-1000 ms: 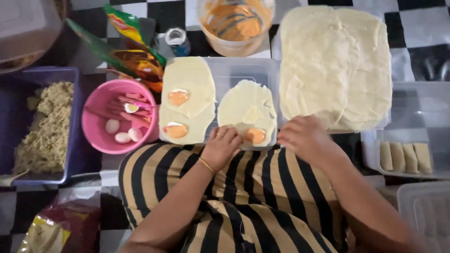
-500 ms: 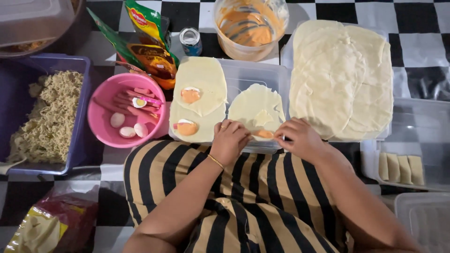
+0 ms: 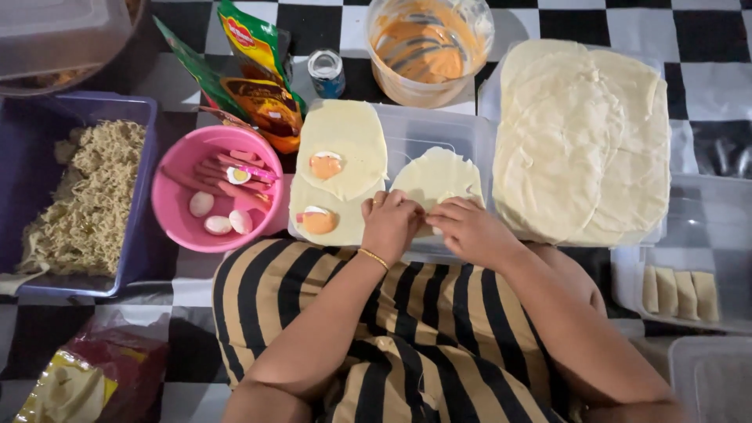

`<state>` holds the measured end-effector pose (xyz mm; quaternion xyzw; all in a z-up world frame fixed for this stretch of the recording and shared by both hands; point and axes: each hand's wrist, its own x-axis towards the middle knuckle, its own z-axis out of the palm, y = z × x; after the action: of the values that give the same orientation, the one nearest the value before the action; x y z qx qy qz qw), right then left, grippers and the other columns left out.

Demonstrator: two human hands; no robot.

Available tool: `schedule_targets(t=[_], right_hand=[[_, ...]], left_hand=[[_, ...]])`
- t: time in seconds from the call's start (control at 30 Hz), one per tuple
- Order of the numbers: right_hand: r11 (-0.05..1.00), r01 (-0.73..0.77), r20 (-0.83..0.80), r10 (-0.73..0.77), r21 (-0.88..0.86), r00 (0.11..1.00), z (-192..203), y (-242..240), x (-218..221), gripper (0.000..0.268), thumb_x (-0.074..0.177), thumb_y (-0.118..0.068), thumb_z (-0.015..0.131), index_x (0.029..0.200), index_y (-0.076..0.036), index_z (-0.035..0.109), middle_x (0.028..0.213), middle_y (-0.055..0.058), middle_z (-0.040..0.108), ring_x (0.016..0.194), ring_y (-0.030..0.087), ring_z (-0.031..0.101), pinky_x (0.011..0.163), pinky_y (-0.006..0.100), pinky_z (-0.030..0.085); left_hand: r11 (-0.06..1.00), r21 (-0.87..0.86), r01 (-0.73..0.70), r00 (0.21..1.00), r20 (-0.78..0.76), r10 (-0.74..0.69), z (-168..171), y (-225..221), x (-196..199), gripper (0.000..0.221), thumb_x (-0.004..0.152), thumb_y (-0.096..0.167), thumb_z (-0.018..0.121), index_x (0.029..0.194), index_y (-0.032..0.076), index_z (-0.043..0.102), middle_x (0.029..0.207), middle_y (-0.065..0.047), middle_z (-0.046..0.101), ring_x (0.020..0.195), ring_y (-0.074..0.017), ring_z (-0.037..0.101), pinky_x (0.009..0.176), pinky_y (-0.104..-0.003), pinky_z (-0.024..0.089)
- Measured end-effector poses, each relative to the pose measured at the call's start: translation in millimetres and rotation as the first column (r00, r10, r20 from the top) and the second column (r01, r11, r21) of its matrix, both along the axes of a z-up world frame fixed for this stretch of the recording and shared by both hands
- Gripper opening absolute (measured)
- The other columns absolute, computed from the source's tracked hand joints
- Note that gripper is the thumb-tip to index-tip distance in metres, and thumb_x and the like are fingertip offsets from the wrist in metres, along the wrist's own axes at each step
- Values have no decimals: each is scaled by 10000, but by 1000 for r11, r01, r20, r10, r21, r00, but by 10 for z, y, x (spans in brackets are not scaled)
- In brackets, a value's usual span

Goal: Assembling food rolls by placing sauce, sausage, and egg on dough wrappers and folding them.

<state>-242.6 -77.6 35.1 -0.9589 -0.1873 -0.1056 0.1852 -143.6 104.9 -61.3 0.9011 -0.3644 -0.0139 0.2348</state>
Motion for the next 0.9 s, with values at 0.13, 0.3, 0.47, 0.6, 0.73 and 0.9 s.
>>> schedule_targets(t=[0.13,0.3,0.47,0.6,0.73,0.9], right_hand=[[987,12,-7,-13,-159,1000,49,101,8,276,844,-84,564,1081,-107,702,1096,55,661,1137,269,592,872,412,472],[981,71,47,-63,-179,997,48,59,-61,200,877,-132,553,1004,-148,707,1101,3,610,1170,226,520,862,378,384],[866,477,-41,-487,-148,872,-162,-565,-412,315,919,-337,653,1228,-290,691,1169,-91,622,1164,173,563,947,370,421],[843,517,-192,-537,-147,821,-191,-598,-590,297,866,-380,732,1151,-302,743,1085,-101,656,1147,175,569,957,393,402],[874,460,-64,-474,-159,878,-365,-558,-541,152,841,-354,761,982,-301,739,935,-87,662,1000,167,602,919,370,426],[887,438,165,-415,-145,895,-355,-506,-430,29,870,-239,738,884,-260,723,710,-87,654,757,137,665,769,304,491]], left_hand=[[1000,-4,1,993,-114,-1,258,207,53,285,872,439,700,1123,314,653,1105,60,578,1157,-218,512,1034,-445,349],[970,181,160,984,-106,-143,328,483,53,347,837,475,741,1103,291,614,1102,55,568,1175,-233,506,1026,-453,360],[981,14,195,889,420,-182,296,414,-8,86,903,208,617,986,200,634,839,-18,648,880,-240,692,806,-364,490],[955,-88,284,836,511,-201,380,195,-72,156,907,163,593,1051,200,641,917,-48,651,905,-264,698,875,-392,518],[913,-154,377,813,527,-247,424,51,-191,120,946,155,612,1056,185,649,1018,-35,632,996,-259,684,909,-384,527],[906,-188,379,882,370,-292,604,37,-275,196,948,210,659,1120,124,692,1190,-92,663,1098,-316,661,898,-417,514]])
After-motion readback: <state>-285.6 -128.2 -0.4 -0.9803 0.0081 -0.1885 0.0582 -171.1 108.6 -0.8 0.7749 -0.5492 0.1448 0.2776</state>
